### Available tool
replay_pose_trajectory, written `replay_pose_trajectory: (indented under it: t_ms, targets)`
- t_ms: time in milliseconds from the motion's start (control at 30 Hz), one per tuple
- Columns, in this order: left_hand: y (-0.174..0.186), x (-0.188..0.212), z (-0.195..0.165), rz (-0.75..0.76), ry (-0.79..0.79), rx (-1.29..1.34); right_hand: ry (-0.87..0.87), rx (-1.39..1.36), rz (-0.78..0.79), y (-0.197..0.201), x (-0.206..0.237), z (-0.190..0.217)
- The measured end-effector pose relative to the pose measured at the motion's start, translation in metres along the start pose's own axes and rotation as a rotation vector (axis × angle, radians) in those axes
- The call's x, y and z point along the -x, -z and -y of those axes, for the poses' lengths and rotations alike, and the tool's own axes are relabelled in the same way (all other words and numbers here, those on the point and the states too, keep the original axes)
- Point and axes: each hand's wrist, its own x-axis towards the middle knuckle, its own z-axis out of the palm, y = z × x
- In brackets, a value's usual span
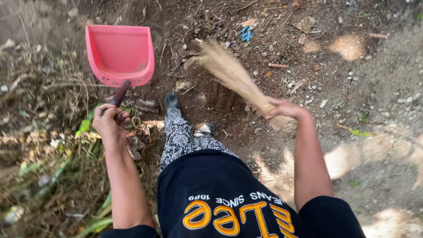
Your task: The person sweeps dry leaves and debris into a pink dustpan using a traditional broom. They repeatedly gather small piles of leaves and transfer them into the dustpan while moving around an outdoor dirt area.
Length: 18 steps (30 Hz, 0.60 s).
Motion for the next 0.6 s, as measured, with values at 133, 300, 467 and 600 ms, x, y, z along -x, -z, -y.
replay_pose_trajectory:
  t_ms: [133, 300, 467, 600]
  targets:
    - [-0.055, -0.065, -0.004, 0.069, 0.003, -0.077, -0.194, -0.27, -0.213, 0.052, 0.009, -0.047]
    - [-0.132, -0.149, -0.021, 0.16, 0.047, -0.115, -0.288, -1.117, -0.534, 0.046, -0.037, -0.062]
    - [-0.22, -0.234, -0.062, 0.191, 0.039, -0.283, -0.113, -1.644, -0.476, 0.068, -0.151, 0.052]
    - [-0.286, -0.286, -0.078, 0.27, 0.001, -0.519, -0.231, -1.331, -0.351, 0.069, -0.198, 0.168]
